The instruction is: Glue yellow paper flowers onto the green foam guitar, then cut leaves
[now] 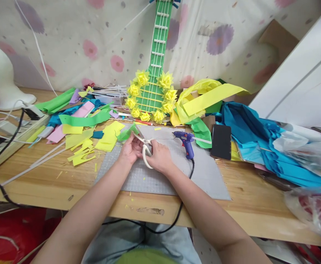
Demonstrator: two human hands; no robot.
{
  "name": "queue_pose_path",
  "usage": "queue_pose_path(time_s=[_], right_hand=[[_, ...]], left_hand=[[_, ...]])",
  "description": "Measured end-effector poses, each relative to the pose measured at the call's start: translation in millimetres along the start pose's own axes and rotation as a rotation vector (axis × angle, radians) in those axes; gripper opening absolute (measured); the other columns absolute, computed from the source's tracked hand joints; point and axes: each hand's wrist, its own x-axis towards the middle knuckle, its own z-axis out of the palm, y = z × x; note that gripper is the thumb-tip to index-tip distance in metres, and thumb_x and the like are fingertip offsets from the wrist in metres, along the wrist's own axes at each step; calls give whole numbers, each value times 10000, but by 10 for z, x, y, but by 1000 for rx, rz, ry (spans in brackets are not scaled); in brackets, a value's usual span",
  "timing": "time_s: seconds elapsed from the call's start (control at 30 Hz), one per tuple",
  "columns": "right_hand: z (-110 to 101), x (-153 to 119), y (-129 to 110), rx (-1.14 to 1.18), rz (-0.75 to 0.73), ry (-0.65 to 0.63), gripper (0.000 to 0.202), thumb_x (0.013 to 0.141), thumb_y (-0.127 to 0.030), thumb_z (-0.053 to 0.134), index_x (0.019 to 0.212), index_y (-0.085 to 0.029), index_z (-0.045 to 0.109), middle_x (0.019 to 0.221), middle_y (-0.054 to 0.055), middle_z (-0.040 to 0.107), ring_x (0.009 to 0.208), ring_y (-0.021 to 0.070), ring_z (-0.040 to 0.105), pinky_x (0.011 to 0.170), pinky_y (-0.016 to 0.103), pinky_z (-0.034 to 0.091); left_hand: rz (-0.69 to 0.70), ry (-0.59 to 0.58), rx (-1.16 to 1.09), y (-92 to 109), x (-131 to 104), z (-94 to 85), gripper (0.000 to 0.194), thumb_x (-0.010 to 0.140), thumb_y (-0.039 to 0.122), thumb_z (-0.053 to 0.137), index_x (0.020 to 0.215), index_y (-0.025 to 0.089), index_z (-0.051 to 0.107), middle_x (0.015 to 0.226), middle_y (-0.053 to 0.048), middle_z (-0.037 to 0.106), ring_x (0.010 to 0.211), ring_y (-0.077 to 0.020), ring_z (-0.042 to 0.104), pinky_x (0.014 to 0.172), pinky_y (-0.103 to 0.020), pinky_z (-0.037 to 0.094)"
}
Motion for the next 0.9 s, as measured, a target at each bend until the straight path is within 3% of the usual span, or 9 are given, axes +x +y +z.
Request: queue_pose_path(time_s=[0.33,0.63,0.9], right_hand=[[-45,5,11,6,60,-53,463,735,-628,517,942,-215,481,790,93,659,726,265,617,654,331,356],[-84,7,1,-86,102,-99,320,817,-498,466,955,-211,504,802,65,684,725,236,635,609,292,337],[-112,3,21,-189,118,-125,388,840,-543,404,997,-208,519,828,54,694,747,209,636,596,265,321]], left_hand=[[-46,-21,-8,-40,-26,16,135,800,282,591,737,170,633,694,-6,679,705,-115,645,729,-235,514],[-55,-55,-141,-39,-17,12,147,841,202,533,746,158,635,696,6,680,618,-79,624,709,-215,504],[-56,-26,-160,-27,-35,28,143,829,201,555,716,145,623,651,-1,668,597,-86,625,679,-214,502]])
